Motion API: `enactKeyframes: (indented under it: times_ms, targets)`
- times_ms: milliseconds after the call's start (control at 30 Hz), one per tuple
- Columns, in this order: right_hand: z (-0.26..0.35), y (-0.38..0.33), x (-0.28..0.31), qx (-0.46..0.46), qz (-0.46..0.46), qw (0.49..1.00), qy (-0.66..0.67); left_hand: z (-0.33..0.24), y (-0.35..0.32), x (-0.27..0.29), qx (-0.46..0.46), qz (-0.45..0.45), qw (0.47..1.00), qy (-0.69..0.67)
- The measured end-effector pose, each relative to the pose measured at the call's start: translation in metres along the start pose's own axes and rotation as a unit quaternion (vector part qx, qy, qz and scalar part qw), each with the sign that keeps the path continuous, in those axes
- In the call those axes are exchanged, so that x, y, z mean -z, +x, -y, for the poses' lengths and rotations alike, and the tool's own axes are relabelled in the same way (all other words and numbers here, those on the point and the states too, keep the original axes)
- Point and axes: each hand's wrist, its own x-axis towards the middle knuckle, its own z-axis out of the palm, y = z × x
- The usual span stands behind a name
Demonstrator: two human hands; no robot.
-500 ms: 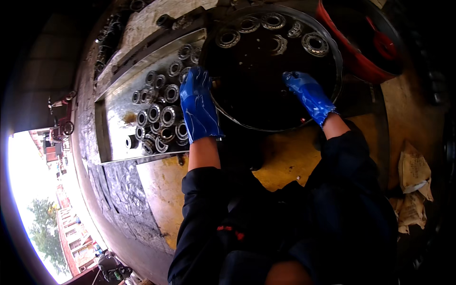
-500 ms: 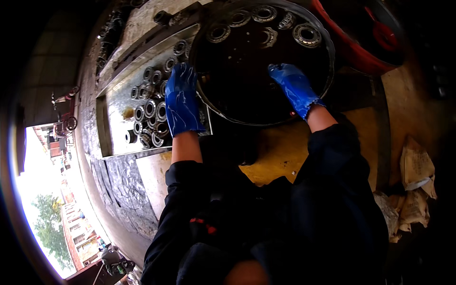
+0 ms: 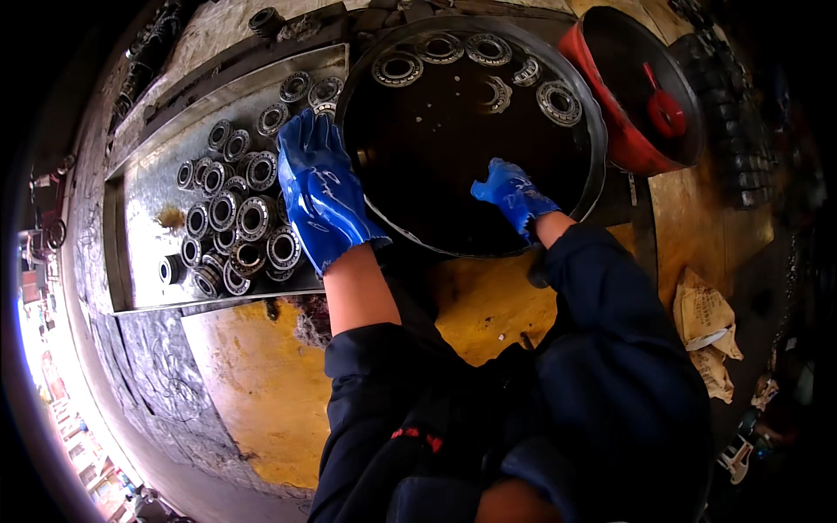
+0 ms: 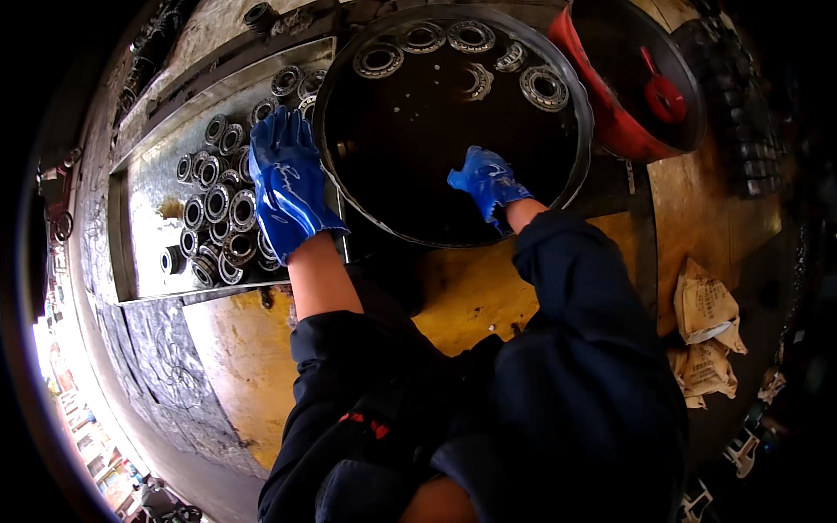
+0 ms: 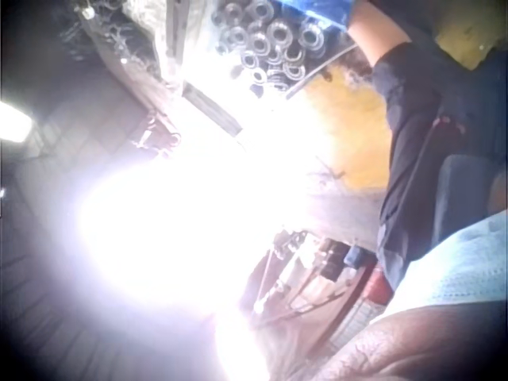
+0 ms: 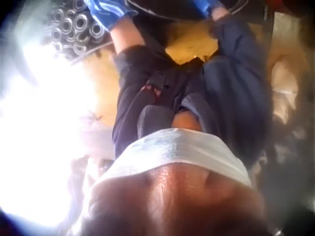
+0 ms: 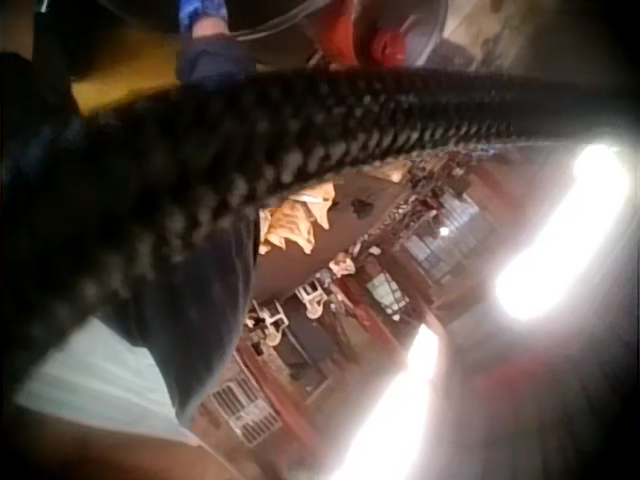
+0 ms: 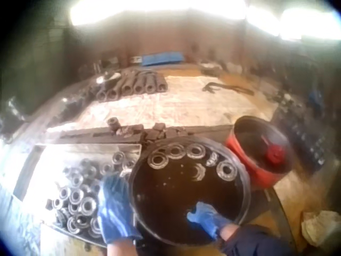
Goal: The person sits on the floor and cleans metal bearings by dipping them into a bucket of dark liquid. They scrub the bearings with gloved hands and a small brush, then place them into a metal tray.
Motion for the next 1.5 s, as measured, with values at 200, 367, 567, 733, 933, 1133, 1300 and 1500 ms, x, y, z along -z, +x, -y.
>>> enactKeyframes:
  times_ms: [200, 367, 567, 733, 933, 1133, 1300, 1500]
  targets:
    - [-0.008, 0.076, -0.033, 0.161, 0.030, 0.985, -0.054, -0.007, 0.004, 0.007, 0.000, -0.013, 0.999, -0.032]
    - [0.007, 0.092, -0.058, 0.144, 0.009, 0.989, -0.026, -0.010, -0.002, 0.014, 0.013, -0.025, 0.999, -0.043]
    - [0.017, 0.076, -0.058, 0.107, -0.044, 0.993, 0.005, -0.008, -0.008, 0.015, 0.027, -0.030, 0.998, -0.048]
    - [0.025, 0.047, -0.026, 0.077, 0.004, 0.970, 0.232, -0.009, -0.006, 0.013, 0.033, -0.031, 0.998, -0.054]
    - [0.028, 0.068, -0.040, 0.084, 0.011, 0.992, -0.093, -0.007, 0.003, 0.005, 0.053, -0.025, 0.996, -0.065]
    - [0.056, 0.046, -0.041, 0.292, -0.087, 0.899, -0.314, -0.005, 0.005, 0.004, 0.083, -0.036, 0.992, -0.085]
    - [0.035, 0.062, -0.036, 0.336, 0.036, 0.859, -0.384, -0.005, 0.004, 0.004, 0.106, -0.047, 0.989, -0.092]
    - [0.008, 0.052, -0.028, 0.182, 0.061, 0.976, -0.098, 0.000, 0.011, -0.001, 0.130, -0.054, 0.984, -0.111]
